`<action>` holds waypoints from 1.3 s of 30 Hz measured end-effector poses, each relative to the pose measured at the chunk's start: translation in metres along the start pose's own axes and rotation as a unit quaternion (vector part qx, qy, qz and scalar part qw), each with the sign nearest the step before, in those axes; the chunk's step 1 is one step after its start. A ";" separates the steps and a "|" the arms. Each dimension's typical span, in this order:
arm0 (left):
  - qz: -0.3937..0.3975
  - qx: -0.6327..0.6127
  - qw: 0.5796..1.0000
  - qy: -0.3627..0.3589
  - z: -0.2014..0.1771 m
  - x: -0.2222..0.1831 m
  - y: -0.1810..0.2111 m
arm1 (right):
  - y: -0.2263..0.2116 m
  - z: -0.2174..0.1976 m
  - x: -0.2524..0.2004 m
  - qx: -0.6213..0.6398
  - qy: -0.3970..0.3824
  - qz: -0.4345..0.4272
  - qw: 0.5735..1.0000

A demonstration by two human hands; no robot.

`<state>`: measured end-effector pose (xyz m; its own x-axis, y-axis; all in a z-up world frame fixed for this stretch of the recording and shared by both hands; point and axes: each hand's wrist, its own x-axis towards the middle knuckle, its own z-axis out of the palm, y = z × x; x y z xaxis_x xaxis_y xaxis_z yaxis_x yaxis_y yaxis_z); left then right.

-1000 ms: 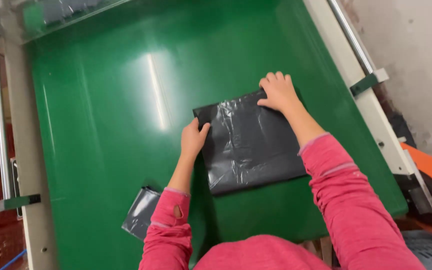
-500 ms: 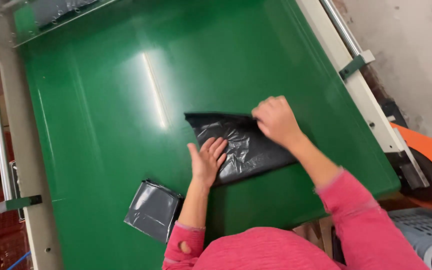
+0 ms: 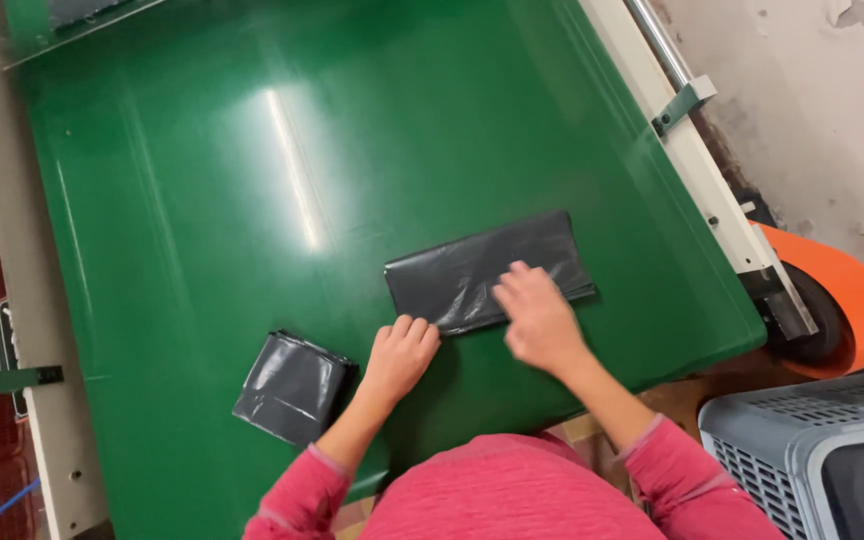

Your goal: Folding large black plastic bags into smaller squares and placing them in a bin.

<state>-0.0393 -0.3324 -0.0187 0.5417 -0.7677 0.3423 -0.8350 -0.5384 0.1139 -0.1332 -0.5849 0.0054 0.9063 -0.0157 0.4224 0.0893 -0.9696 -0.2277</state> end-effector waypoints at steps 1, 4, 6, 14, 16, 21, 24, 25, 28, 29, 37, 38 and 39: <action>0.014 0.000 0.988 -0.151 0.010 -0.001 -0.002 | -0.015 0.000 0.003 0.085 -0.033 -0.032 0.995; 0.064 -0.106 0.946 -0.299 0.019 0.028 0.002 | -0.038 0.018 -0.017 0.190 -0.062 -0.043 0.979; 0.092 -0.212 0.926 -0.298 0.028 0.060 0.003 | -0.036 0.037 -0.042 0.212 -0.064 -0.023 0.975; -0.301 -0.603 0.627 -0.390 0.171 0.143 -0.057 | 0.018 0.082 -0.098 0.603 0.063 0.586 0.538; -0.187 -0.506 0.781 -0.314 0.138 0.152 -0.035 | 0.027 0.069 -0.080 0.653 0.099 0.583 0.473; -0.114 -0.250 0.953 -0.128 0.126 0.145 0.021 | 0.043 0.070 -0.068 0.716 0.129 0.581 0.365; -0.167 -0.166 0.970 -0.069 0.074 0.157 0.050 | 0.053 0.082 -0.077 0.725 0.141 0.560 0.376; -0.162 -0.160 0.973 -0.036 0.068 0.157 0.055 | 0.056 0.085 -0.082 0.722 0.153 0.552 0.388; -0.178 -0.205 0.962 0.009 0.064 0.137 0.056 | 0.058 0.090 -0.088 0.730 0.144 0.517 0.422; -0.164 -0.268 0.949 0.015 0.066 0.128 0.052 | 0.056 0.092 -0.087 0.736 0.157 0.493 0.437; -0.031 -0.249 0.949 0.191 -0.119 -0.038 -0.031 | -0.106 0.072 -0.026 0.699 0.056 0.322 0.636; -0.042 -0.184 0.966 0.174 -0.137 -0.061 -0.050 | -0.128 0.083 -0.021 0.713 0.007 0.302 0.632; -0.044 -0.183 0.966 0.177 -0.137 -0.083 -0.073 | -0.164 0.085 -0.012 0.713 0.004 0.300 0.634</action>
<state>-0.0369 -0.1817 0.0721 0.5997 -0.5216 0.6068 -0.8002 -0.3876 0.4577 -0.1236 -0.4054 -0.0366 0.9521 -0.2845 -0.1122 0.0179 0.4181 -0.9082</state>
